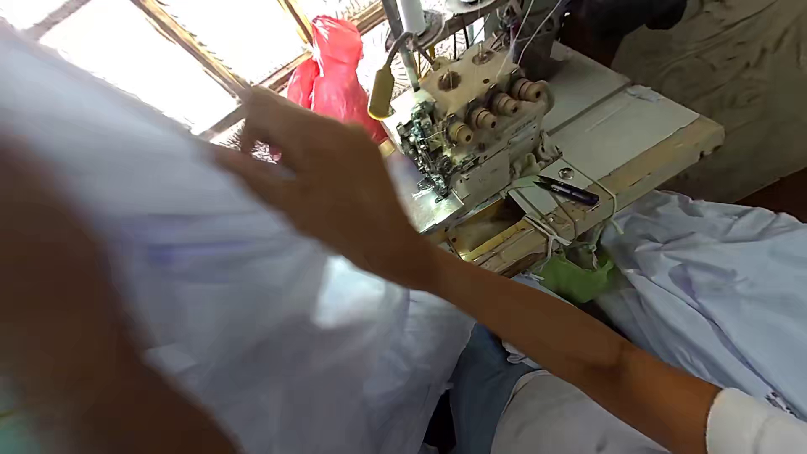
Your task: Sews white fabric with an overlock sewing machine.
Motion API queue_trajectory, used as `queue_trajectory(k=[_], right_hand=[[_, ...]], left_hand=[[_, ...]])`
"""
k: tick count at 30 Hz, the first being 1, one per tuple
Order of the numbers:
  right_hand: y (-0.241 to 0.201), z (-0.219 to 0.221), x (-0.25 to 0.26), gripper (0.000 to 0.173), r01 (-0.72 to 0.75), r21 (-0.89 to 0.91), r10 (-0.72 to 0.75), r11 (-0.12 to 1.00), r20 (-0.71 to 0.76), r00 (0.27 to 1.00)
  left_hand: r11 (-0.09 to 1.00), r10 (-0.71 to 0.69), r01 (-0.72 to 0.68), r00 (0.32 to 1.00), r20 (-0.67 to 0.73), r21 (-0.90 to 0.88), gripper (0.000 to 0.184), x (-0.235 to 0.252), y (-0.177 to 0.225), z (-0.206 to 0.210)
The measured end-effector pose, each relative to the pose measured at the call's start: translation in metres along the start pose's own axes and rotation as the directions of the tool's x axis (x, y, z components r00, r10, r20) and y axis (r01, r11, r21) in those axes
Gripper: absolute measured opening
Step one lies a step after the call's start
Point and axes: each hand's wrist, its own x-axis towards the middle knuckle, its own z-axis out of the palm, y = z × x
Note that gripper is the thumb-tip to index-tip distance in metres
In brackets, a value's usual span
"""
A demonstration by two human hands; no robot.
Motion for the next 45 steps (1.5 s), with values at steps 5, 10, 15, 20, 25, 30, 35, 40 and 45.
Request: queue_trajectory(k=[5,10,15,20,25,30,35,40,45], right_hand=[[0.095,-0.091,-0.1,0.021,-0.505,-0.243,0.535,0.828,0.073,0.842],[0.111,-0.111,-0.117,0.024,-0.817,-0.054,0.818,0.574,0.018,0.574],[0.115,-0.105,-0.112,0.022,-0.816,0.081,0.819,0.572,-0.007,0.573],[0.123,-0.096,-0.106,0.027,-0.747,0.103,0.753,0.657,-0.123,0.646],[0.13,-0.089,-0.099,0.03,-0.768,0.09,0.771,0.634,-0.16,0.617],[0.122,-0.094,-0.105,0.028,-0.797,0.13,0.807,0.59,-0.093,0.583],[0.118,-0.099,-0.111,0.023,-0.745,0.033,0.745,0.666,-0.08,0.662],[0.1,-0.089,-0.122,0.034,-0.25,-0.503,0.26,0.827,-0.051,0.964],[0.088,-0.065,-0.153,0.033,0.13,-0.559,-0.032,0.819,0.182,0.983]], left_hand=[[0.976,0.121,-0.04,0.918,0.378,-0.216,0.034,-0.006,0.207,0.081],[0.94,0.113,0.205,0.568,0.815,-0.273,0.033,0.015,0.228,0.114],[0.927,0.039,0.274,0.607,0.794,-0.255,0.037,0.031,0.223,0.136],[0.954,-0.088,0.249,0.77,0.632,-0.17,0.032,0.019,0.232,0.141],[0.944,-0.009,0.11,0.951,0.308,-0.31,0.038,-0.009,0.217,0.14],[0.937,0.013,0.047,0.986,0.168,-0.346,0.033,-0.044,0.195,0.104],[0.949,-0.192,0.223,0.97,0.151,-0.222,0.032,-0.088,0.148,0.104],[0.778,-0.429,0.53,0.84,0.333,-0.336,0.038,-0.125,0.124,0.131],[0.762,-0.45,0.501,0.866,0.219,-0.411,0.032,-0.142,0.125,0.146]])
